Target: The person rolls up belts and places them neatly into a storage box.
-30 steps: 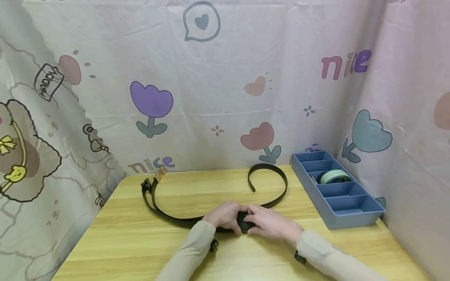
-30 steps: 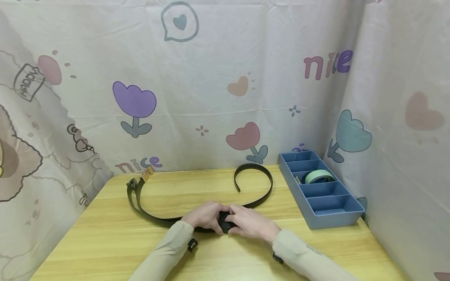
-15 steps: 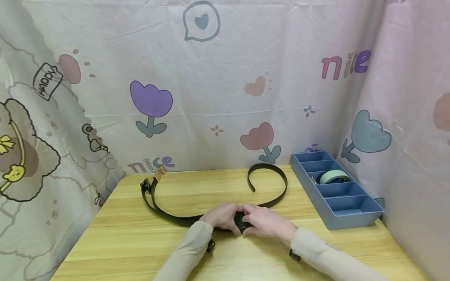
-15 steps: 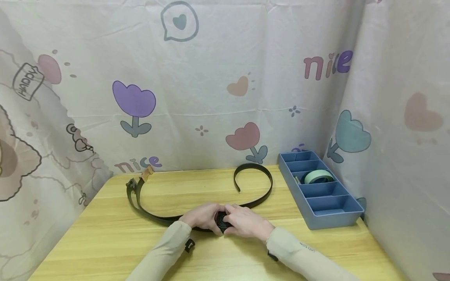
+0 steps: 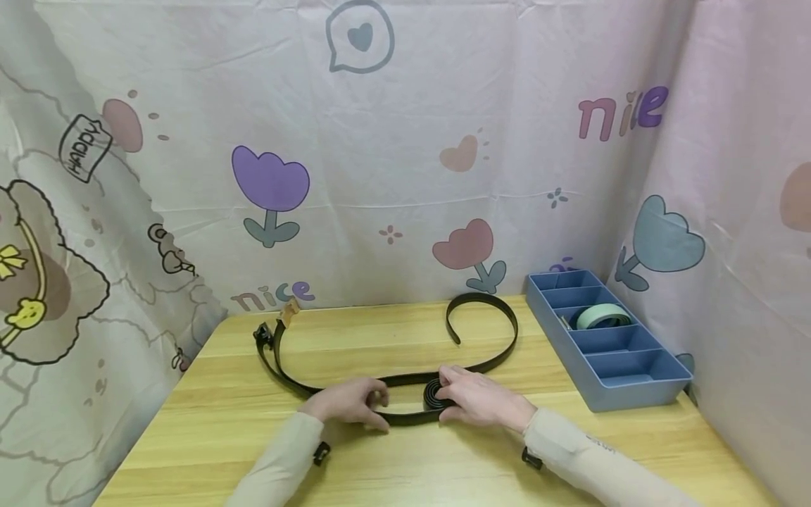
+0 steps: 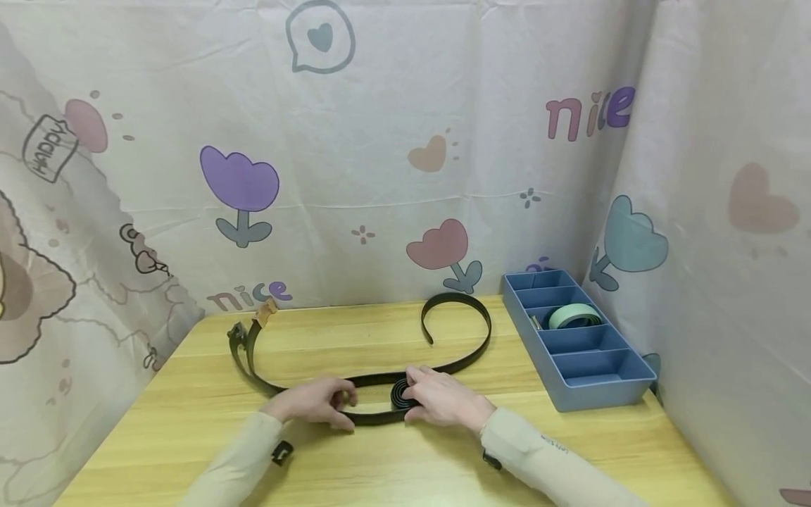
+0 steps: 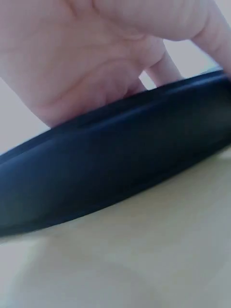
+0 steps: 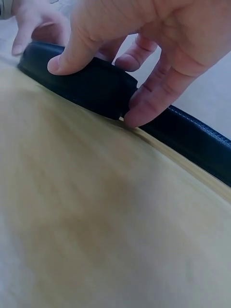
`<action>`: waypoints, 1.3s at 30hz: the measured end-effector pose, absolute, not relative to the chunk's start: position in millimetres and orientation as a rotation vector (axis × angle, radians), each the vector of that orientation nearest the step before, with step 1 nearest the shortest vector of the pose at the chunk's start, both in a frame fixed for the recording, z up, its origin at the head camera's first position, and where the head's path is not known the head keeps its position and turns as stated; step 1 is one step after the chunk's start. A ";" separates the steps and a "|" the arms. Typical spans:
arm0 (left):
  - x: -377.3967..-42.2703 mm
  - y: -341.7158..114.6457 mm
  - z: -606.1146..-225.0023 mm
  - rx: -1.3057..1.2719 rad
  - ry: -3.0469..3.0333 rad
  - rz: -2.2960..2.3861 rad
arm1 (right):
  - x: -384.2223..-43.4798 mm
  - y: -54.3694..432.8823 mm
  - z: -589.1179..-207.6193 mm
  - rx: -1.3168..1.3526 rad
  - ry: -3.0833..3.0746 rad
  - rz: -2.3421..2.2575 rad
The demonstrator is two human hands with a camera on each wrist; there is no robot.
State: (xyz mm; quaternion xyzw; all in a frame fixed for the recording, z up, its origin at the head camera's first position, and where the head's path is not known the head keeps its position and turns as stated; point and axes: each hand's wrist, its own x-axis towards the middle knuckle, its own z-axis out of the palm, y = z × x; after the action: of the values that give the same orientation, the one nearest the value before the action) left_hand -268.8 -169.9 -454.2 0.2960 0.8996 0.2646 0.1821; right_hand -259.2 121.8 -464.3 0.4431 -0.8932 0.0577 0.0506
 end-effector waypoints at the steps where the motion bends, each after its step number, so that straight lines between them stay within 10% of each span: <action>1: -268.6 -180.9 -453.3 0.806 2.545 0.764 | -259.1 121.9 -464.2 1.351 -2.718 0.176; 16: -284.3 -314.8 -458.6 0.320 3.031 0.726 | -257.3 123.7 -463.2 1.353 -2.730 0.183; 39: -295.9 -359.9 -441.1 0.122 3.123 0.386 | -250.9 154.4 -457.5 1.456 -2.659 0.196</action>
State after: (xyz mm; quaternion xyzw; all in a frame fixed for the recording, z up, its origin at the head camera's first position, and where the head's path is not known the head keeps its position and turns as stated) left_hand -295.9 -359.9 -441.1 0.0388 0.9917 0.1226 -0.0038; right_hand -250.9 154.4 -457.5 0.4786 -0.8742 0.0643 0.0517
